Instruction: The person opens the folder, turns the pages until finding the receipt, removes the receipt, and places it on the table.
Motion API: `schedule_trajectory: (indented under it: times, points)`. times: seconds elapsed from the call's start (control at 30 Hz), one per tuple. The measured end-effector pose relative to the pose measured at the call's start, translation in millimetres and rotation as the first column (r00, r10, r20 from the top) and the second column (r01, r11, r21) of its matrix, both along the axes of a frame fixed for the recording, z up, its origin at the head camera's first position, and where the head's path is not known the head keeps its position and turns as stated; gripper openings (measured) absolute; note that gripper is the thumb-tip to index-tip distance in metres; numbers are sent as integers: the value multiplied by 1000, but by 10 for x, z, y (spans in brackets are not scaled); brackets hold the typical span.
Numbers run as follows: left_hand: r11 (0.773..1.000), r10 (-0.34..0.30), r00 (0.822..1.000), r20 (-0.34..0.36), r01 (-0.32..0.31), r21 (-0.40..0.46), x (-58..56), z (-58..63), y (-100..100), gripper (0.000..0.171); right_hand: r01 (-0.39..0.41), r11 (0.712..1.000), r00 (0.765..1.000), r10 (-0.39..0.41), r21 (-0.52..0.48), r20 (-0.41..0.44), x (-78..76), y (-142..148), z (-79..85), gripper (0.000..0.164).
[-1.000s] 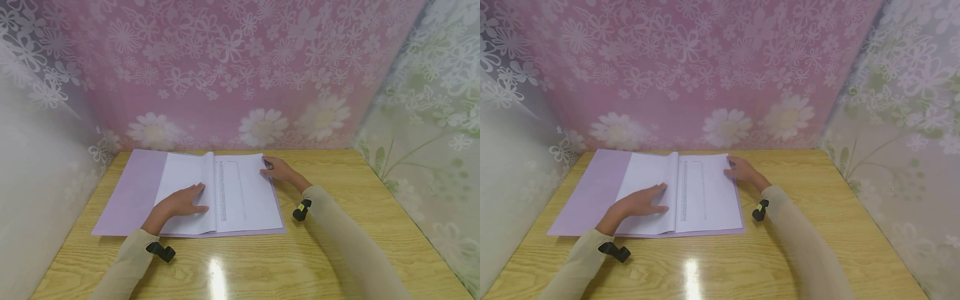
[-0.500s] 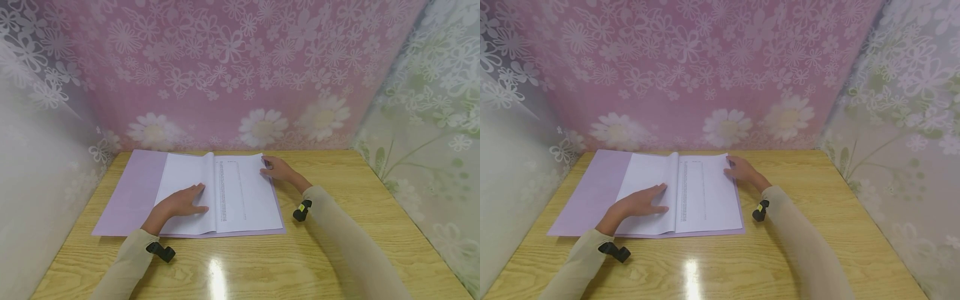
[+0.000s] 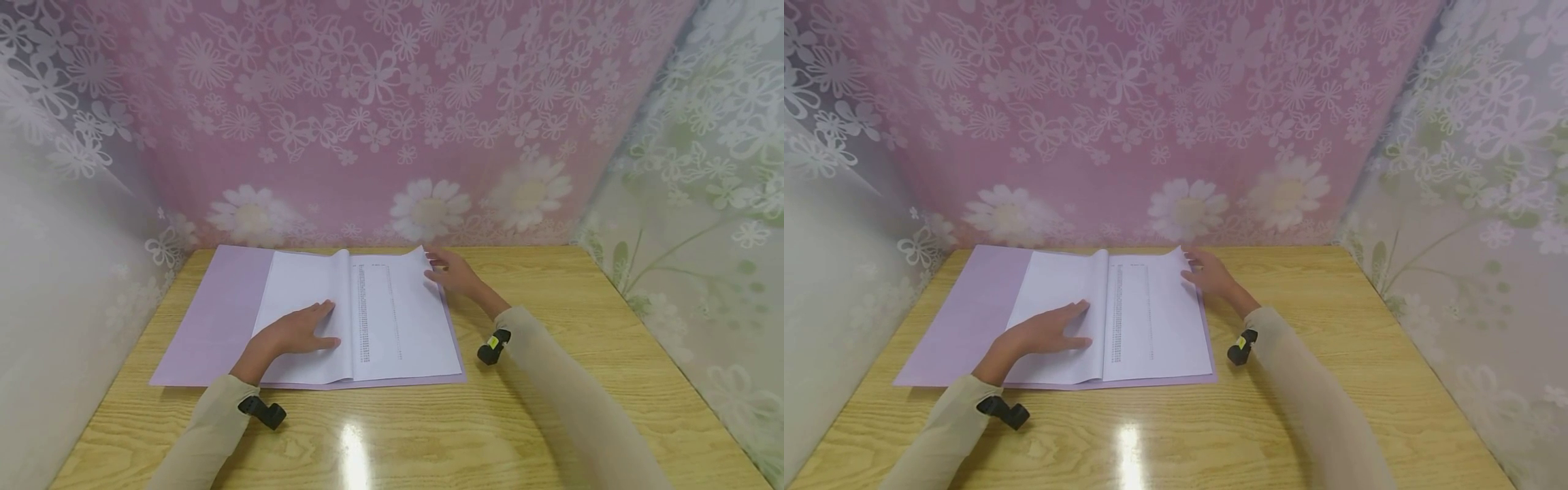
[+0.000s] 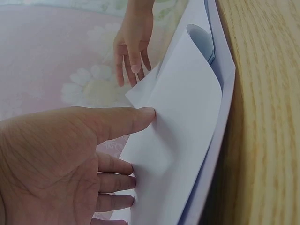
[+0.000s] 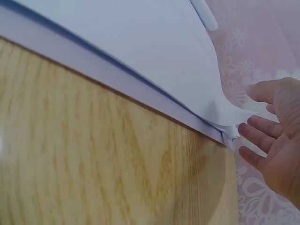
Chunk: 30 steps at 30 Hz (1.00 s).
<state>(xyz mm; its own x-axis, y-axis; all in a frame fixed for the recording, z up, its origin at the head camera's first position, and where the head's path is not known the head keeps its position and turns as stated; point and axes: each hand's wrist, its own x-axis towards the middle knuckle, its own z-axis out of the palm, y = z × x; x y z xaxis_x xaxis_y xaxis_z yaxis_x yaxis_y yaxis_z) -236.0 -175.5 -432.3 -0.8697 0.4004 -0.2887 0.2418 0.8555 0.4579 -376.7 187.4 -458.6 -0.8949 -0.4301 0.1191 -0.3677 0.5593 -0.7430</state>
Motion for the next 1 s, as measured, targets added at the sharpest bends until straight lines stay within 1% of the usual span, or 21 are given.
schedule_trajectory:
  times: [0.1,0.17,0.23,0.27,0.3,0.47,0.5,0.87,1.0]
  points:
    - [1000,2,1000,1,-2,2,2,5,1,88,-9,1000,1000,8,-27,-30,11,-13,14,62]
    - [1000,2,1000,0,-2,3,0,5,-1,88,-9,999,1000,7,-51,-30,19,-16,25,61]
    - [1000,2,1000,-2,-2,3,-2,3,-3,88,-8,997,1000,7,-77,-20,25,-15,25,61]
    - [1000,1,1000,-5,-1,2,-4,-1,-4,88,-4,996,1000,4,-93,2,57,-28,68,61]
    - [1000,0,1000,-7,0,0,-6,-5,-6,88,-1,995,1000,2,-103,8,61,-29,70,62]
    - [1000,6,1000,-7,-6,-4,-16,-29,-10,89,15,994,1000,-13,-105,20,77,-36,80,64]
    - [1000,8,1000,-6,-8,-4,-18,-30,-11,89,15,995,1000,-14,-100,8,51,-24,40,64]
    - [1000,5,1000,-7,-5,-5,-21,-37,-11,89,15,985,999,-5,-174,54,86,-10,17,66]
    - [1000,9,1000,-5,-9,-7,-18,-30,-8,89,32,979,995,-13,-201,97,125,-5,23,67]
